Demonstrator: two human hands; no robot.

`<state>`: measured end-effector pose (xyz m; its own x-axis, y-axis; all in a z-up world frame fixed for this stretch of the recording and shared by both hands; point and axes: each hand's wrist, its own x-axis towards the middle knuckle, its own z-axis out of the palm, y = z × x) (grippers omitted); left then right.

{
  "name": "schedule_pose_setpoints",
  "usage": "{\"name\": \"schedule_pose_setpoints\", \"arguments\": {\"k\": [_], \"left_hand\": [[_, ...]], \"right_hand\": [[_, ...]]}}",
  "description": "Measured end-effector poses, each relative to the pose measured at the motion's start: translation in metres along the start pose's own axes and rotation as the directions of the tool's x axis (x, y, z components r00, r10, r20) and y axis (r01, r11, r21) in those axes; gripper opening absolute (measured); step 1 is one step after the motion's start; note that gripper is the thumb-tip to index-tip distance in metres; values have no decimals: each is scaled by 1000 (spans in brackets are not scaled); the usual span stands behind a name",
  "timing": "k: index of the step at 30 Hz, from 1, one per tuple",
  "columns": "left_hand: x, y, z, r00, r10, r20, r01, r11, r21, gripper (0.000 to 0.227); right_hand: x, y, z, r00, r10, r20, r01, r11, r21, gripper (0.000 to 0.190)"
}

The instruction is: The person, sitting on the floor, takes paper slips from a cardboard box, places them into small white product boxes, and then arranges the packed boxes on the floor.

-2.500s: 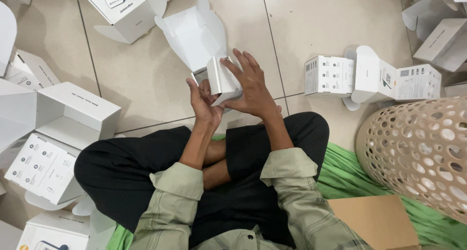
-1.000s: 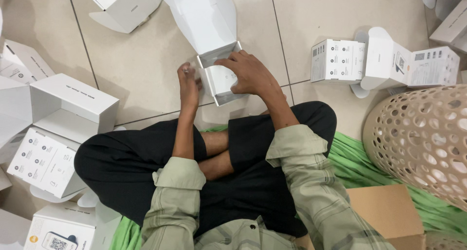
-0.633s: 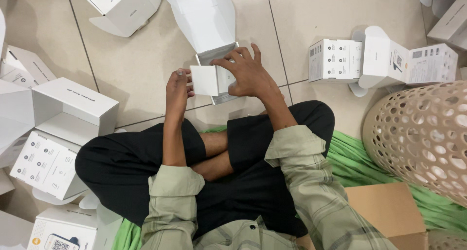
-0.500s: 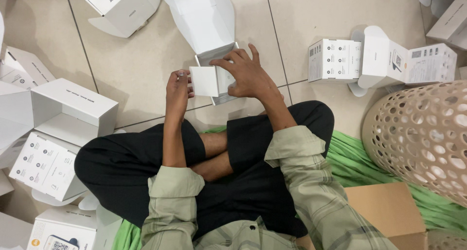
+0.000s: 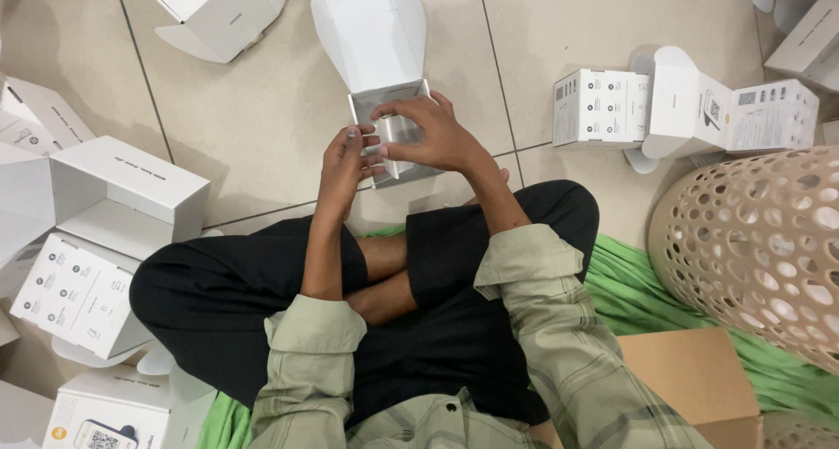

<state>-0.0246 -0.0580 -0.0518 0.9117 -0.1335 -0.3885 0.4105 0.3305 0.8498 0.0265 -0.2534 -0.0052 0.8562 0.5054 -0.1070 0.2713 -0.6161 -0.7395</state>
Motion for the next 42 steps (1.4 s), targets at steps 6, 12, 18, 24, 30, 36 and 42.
{"name": "schedule_pose_setpoints", "arguments": {"k": [6, 12, 18, 24, 30, 36, 42], "left_hand": [[-28, 40, 20, 913, 183, -364, -17, 910, 415, 38], [-19, 22, 13, 929, 267, -255, -106, 854, 509, 33], [-8, 3, 8, 950, 203, -238, -64, 870, 490, 33], [-4, 4, 8, 954, 204, -220, -84, 885, 457, 52], [6, -17, 3, 934, 357, -22, -297, 808, 508, 42], [5, -20, 5, 951, 310, -24, -266, 851, 453, 51], [8, -22, 7, 950, 313, -21, -270, 849, 455, 55]], "right_hand": [[-1, -8, -3, 999, -17, 32, 15, 998, 58, 63], [0, -13, -1, 994, 94, -64, -103, 983, -154, 46], [0, -12, 3, 967, 37, -253, -87, 978, -190, 34], [0, -16, -1, 944, 115, -309, -204, 940, -272, 22], [1, -12, 4, 986, 80, -144, -128, 925, -357, 23], [15, -12, 9, 998, 61, 12, -49, 888, -458, 27], [24, 11, 32, 999, 31, 31, -12, 866, -500, 30]]}}
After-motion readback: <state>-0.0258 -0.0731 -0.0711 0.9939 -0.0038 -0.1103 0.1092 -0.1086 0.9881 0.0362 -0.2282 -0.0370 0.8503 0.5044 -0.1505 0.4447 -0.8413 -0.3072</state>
